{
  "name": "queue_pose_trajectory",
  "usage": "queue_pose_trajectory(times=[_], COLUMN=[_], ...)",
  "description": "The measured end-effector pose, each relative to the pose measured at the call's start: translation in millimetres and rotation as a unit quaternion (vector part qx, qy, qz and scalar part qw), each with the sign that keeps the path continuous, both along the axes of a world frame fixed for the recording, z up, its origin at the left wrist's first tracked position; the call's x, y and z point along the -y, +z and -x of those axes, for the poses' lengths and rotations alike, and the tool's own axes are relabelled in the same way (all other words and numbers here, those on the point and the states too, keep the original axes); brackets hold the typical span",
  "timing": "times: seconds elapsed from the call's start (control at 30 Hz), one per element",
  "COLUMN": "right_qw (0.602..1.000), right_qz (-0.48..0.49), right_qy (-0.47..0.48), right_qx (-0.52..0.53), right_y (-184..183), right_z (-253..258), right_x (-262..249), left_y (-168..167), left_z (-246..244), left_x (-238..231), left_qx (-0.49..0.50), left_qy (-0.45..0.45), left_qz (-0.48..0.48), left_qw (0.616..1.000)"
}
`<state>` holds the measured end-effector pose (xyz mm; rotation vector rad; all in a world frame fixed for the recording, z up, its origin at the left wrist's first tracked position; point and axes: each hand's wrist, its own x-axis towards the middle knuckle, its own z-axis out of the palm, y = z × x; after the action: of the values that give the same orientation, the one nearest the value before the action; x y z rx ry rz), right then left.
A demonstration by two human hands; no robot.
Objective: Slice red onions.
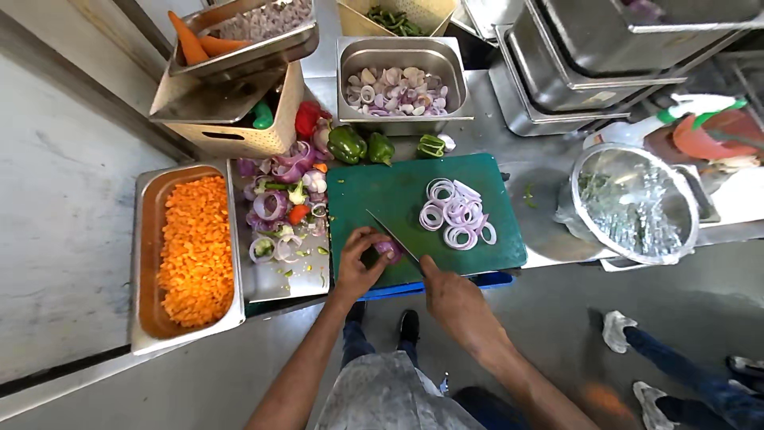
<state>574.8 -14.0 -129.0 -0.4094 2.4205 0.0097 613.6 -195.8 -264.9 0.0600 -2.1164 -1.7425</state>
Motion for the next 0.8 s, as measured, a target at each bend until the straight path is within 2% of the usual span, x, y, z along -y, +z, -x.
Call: queue_pose_trajectory(times=[0.13,0.33,0.57,0.7,0.8], right_qw=[1.0,1.0,1.0,0.998,0.998], right_qz=[0.023,0.003,0.017,0.006,0.012], right_qy=[-0.001,0.0,0.004,-0.009,-0.025], right_qx=[-0.005,0.028,0.02,0.056,0.065], right_y=[-12,10,-24,-19,-37], right_z=[6,2,10,-6,-23], right_x=[8,-5,18,-11,-42], left_y=[-2,-4,-8,-8,-8], left_z=[1,1,2,2,-1], left_x=[0,-2,-1,-2,-2], left_qx=[-0.002,-0.006,-0.003,-0.018,-0.011], left_qy=[0.006,0.013,0.013,0.013,0.012], left_qz=[0.007,0.012,0.014,0.008,0.005], left_qw=[1.0,1.0,1.0,1.0,1.0])
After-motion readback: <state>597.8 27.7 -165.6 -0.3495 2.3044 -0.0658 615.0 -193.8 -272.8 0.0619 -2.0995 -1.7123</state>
